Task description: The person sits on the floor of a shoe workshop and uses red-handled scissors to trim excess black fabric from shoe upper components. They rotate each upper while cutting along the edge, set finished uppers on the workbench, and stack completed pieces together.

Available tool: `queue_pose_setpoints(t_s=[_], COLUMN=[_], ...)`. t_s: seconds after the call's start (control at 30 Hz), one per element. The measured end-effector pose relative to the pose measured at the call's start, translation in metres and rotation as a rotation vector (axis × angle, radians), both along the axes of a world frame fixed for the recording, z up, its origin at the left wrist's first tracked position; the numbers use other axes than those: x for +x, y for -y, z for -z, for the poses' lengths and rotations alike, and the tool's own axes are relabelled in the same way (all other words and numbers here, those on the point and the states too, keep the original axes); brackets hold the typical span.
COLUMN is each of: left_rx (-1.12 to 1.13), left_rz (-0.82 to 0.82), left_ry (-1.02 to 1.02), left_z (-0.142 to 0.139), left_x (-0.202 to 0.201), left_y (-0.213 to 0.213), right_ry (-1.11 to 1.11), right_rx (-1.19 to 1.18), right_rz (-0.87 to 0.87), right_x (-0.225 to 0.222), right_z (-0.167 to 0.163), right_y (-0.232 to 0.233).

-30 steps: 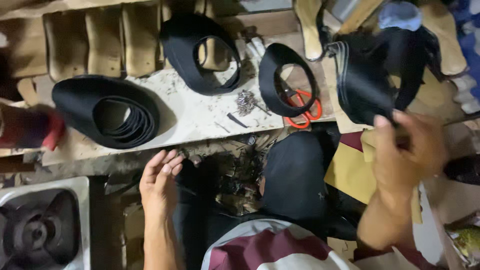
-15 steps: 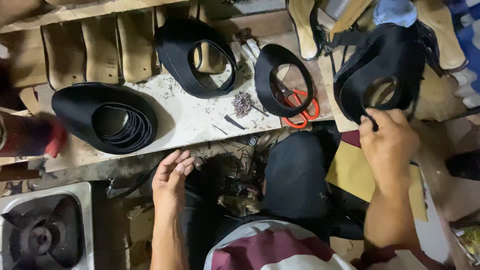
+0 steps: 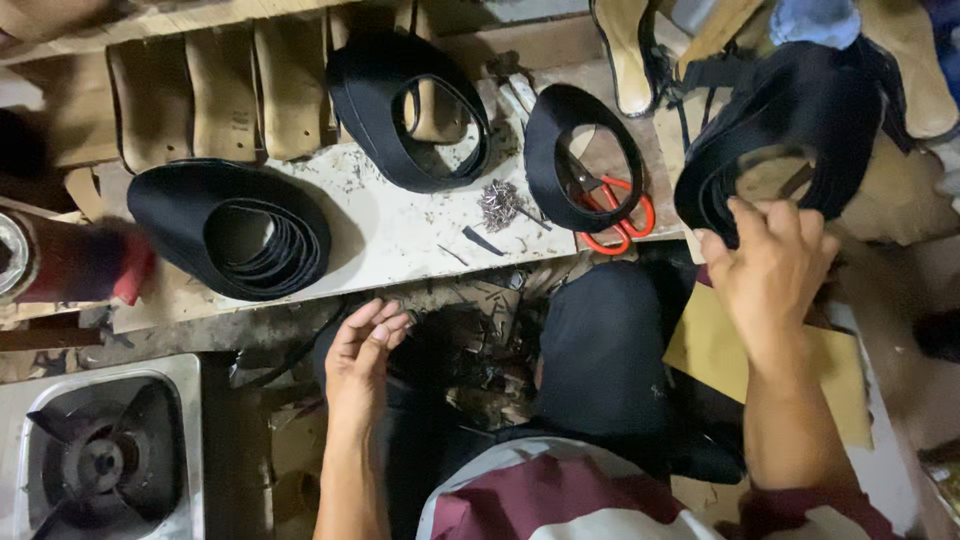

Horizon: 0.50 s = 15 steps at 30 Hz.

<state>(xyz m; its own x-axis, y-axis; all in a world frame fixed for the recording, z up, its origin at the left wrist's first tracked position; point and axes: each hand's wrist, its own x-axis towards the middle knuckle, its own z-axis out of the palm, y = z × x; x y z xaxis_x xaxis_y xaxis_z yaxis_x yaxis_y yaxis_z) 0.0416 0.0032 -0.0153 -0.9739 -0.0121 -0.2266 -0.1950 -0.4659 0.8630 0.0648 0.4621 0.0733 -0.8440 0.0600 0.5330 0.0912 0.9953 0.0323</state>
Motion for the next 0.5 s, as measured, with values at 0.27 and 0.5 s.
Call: queue_pose_setpoints(t_s=[0.27,0.5], left_rx=[-0.116,-0.189], left_rz=[0.128,0.408], left_ry=[-0.011,-0.067], left_z=[-0.004,-0.026], left_x=[0.001,-0.015], left_y=[-0.025,-0.065], right_ry=[0.048,0.001], right_rx=[-0.062,-0.033], right_rz=[-0.126,-0.189], right_x=[-0.009,-0.011], right_z=[0.013,0.011], right_y=[-0.001,-0.025])
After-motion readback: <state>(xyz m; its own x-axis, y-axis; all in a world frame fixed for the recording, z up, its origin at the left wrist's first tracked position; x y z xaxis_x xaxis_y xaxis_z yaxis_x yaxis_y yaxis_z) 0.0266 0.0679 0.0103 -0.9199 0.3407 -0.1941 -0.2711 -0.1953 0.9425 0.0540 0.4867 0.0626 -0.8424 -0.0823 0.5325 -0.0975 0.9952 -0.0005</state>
